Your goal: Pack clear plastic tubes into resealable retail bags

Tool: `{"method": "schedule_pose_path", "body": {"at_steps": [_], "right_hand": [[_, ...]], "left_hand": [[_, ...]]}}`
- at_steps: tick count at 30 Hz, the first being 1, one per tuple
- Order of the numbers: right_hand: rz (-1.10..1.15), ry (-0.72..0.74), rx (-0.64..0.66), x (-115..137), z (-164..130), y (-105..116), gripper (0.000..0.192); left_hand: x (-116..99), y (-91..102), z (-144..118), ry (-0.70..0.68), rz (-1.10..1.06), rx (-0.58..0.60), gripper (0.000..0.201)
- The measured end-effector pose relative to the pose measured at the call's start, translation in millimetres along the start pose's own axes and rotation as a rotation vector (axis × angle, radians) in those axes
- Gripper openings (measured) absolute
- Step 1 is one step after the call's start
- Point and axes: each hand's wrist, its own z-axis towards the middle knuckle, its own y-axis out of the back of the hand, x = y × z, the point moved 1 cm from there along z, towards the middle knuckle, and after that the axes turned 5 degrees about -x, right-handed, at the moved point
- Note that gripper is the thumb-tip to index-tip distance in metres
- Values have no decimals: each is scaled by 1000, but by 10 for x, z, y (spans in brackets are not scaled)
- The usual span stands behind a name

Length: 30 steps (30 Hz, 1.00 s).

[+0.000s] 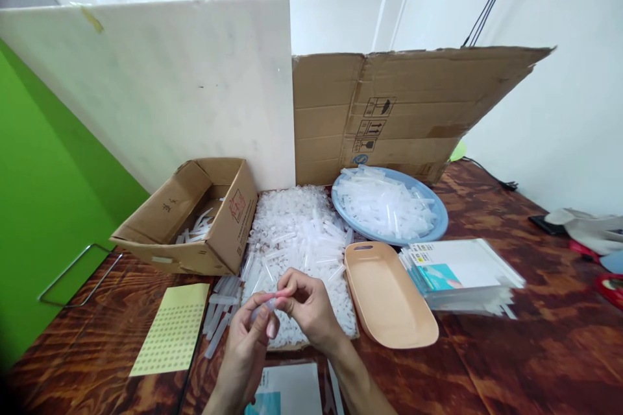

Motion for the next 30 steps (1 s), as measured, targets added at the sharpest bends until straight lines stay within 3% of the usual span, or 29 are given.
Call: {"method": "schedule_pose_path", "body": {"at_steps": [2, 4, 5, 9, 13, 18, 23, 28, 30], "right_hand": [[-258, -3, 109, -73, 206, -31, 31], [-655, 6, 223, -180, 540, -82, 31], [-754, 12, 208, -242, 739, -116, 30], [-955, 32, 147, -528, 1451, -344, 10], [-1018, 28, 180, -727, 1680, -519, 19], [-886, 65, 132, -653, 1423, -395, 14], [-613, 83, 99, -426, 792, -192, 25], [-129, -66, -14, -346, 260, -93, 25], [-72, -98, -25, -325, 146, -68, 23]], "left_hand": [[-40, 118, 75, -11, 30, -71, 44], [-90, 282, 171, -59, 97, -208, 46], [-117, 372, 215, -87, 124, -281, 47], [-257, 662, 291, -183, 171, -421, 47], [-412, 721, 204, -256, 259, -448, 43], [-452, 651, 137, -280, 342, -416, 37], [-365, 580, 174, -323, 436, -310, 32], [-328, 427, 170, -381, 560, -176, 21], [-320, 364, 150, -403, 617, -145, 18]]}}
